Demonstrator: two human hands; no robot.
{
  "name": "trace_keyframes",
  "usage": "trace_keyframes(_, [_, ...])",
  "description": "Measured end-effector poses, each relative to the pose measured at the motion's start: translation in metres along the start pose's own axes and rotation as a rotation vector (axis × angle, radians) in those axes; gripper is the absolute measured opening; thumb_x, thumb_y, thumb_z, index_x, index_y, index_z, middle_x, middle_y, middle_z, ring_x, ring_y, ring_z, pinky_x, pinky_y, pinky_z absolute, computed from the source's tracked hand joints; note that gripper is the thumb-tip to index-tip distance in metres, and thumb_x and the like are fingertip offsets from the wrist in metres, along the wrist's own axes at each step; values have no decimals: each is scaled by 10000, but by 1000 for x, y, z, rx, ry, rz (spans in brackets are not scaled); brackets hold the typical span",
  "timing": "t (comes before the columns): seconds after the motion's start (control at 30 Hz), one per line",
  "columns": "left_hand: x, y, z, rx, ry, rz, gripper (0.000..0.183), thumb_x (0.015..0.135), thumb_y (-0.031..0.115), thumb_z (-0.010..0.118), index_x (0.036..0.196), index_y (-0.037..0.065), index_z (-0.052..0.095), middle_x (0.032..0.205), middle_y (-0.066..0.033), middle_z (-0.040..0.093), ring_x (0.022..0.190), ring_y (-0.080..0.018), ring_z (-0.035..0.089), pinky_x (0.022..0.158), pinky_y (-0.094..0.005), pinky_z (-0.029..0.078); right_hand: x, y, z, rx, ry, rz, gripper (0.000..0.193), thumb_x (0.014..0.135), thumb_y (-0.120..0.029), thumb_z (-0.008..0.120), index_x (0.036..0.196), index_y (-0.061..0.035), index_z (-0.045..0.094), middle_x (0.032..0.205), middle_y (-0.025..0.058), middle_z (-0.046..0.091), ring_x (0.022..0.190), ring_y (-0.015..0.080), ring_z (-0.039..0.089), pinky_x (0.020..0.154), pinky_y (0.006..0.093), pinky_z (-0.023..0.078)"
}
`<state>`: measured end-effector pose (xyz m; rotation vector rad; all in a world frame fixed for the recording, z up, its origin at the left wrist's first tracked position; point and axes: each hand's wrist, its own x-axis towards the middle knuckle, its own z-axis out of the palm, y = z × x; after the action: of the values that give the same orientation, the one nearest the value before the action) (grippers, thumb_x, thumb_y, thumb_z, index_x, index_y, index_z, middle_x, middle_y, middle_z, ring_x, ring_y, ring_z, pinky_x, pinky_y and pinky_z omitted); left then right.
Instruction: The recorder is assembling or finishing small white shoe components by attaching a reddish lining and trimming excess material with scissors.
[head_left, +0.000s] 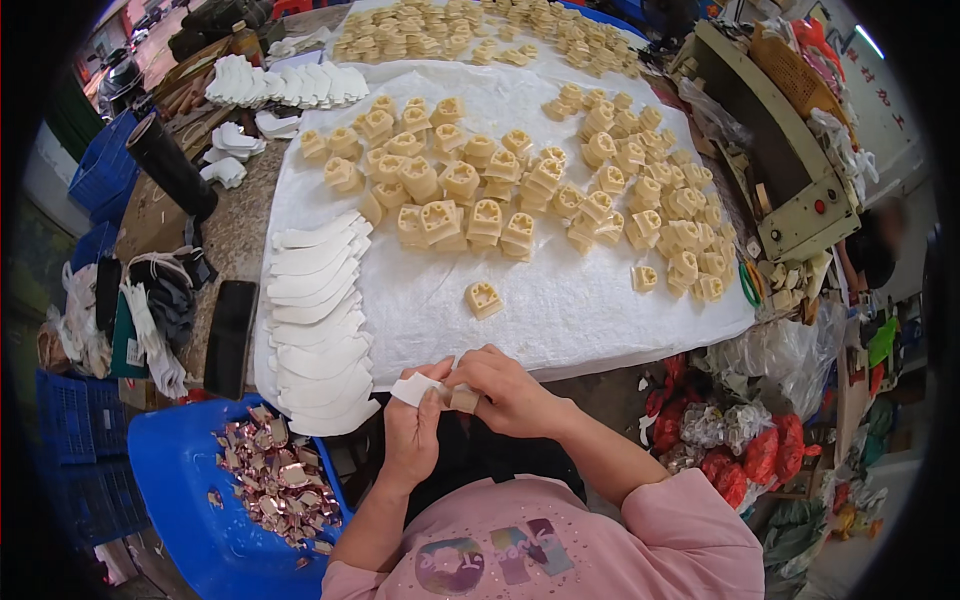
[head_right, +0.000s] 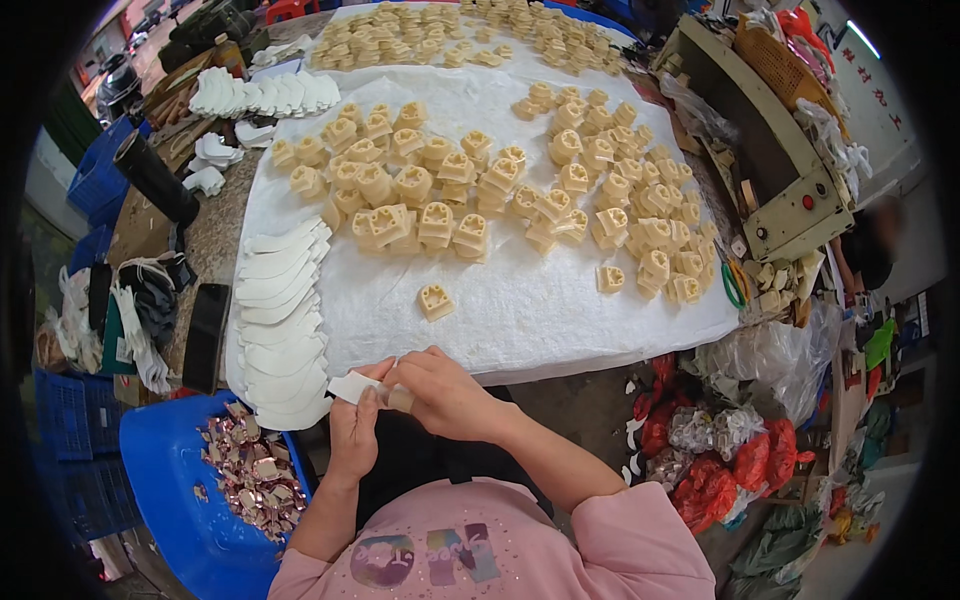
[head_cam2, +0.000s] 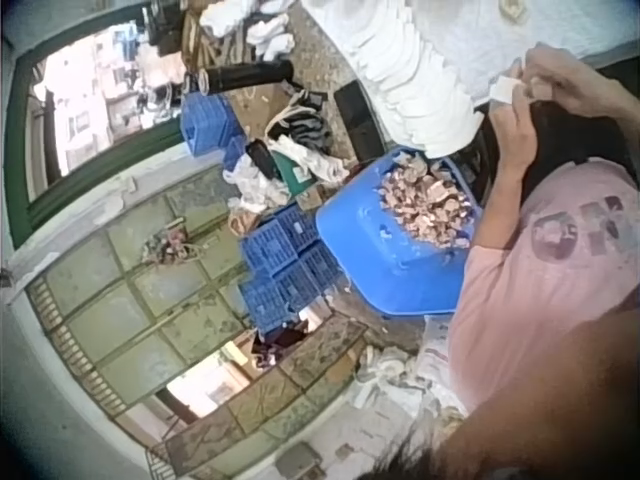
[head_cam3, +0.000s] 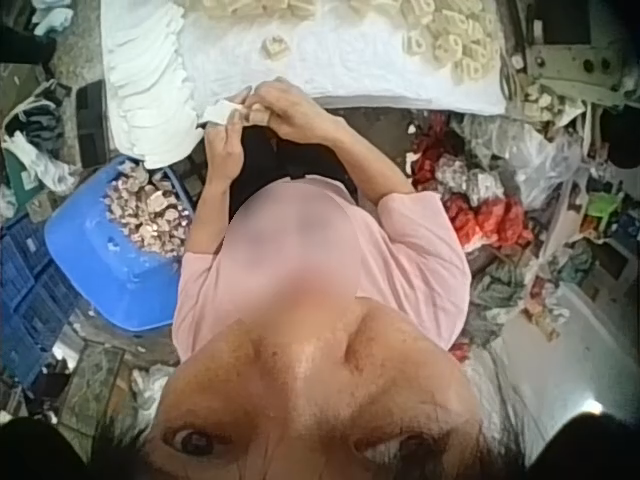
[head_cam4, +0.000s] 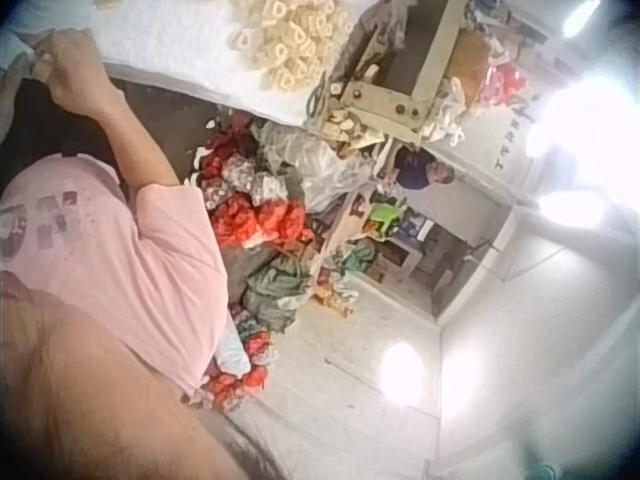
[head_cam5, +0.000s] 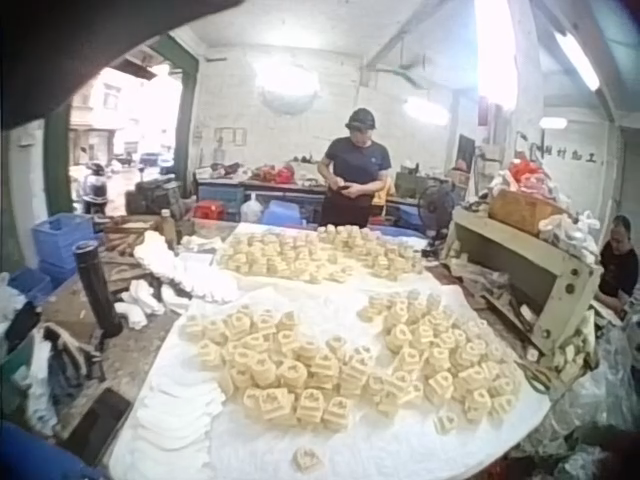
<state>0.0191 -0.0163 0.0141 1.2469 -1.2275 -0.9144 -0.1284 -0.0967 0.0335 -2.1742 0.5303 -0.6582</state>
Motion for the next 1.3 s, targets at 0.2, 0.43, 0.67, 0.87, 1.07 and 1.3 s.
trace_keyframes(0.2, [6, 0, 1, 33, -19, -2, 360, 974, 183, 367, 1163, -51, 564, 980, -136, 579, 898, -209, 573, 804, -310, 445, -6, 11, -6, 43, 19, 91, 230, 764, -23, 597, 986, -67, 555, 868, 94, 533, 879, 294, 518, 805, 374, 383])
trace_keyframes(0.43, [7, -5, -8, -41, 74, -141, 401, 973, 248, 365, 1139, -48, 580, 954, -95, 610, 827, -135, 528, 723, -274, 424, 14, 50, -24, -448, 288, 143, 361, 760, -94, 634, 1113, -89, 560, 1249, 102, 470, 1142, 311, 430, 945, 427, 334])
trace_keyframes(0.67, [11, -7, -9, -83, 74, -167, 408, 970, 249, 365, 1133, -58, 580, 976, -116, 612, 834, -144, 540, 730, -281, 426, 15, 66, -11, -517, 217, 162, 296, 776, -186, 646, 1057, -102, 607, 1223, 83, 486, 1123, 279, 446, 936, 410, 340])
trace_keyframes(0.87, [12, -12, -4, -57, 56, -118, 392, 975, 225, 360, 1139, -59, 574, 1000, -133, 623, 886, -171, 558, 801, -293, 428, 16, 64, -11, -530, 214, 158, 300, 774, -187, 648, 1057, -97, 606, 1211, 75, 494, 1106, 274, 454, 920, 398, 346])
trace_keyframes(1.07, [11, -20, -4, -134, 74, -153, 378, 979, 194, 350, 1141, -69, 568, 1013, -148, 628, 881, -174, 569, 810, -289, 432, 16, 69, -10, -487, 268, 151, 377, 751, -114, 649, 1117, -82, 565, 1203, 86, 507, 1078, 287, 466, 902, 397, 354])
trace_keyframes(1.3, [14, -17, -7, -179, 105, -209, 412, 976, 228, 337, 1177, -74, 533, 891, -114, 629, 784, -122, 552, 690, -258, 411, 17, 78, -9, -313, 367, 155, 471, 683, 43, 628, 1137, -50, 544, 1175, 99, 550, 1029, 310, 492, 888, 390, 411])
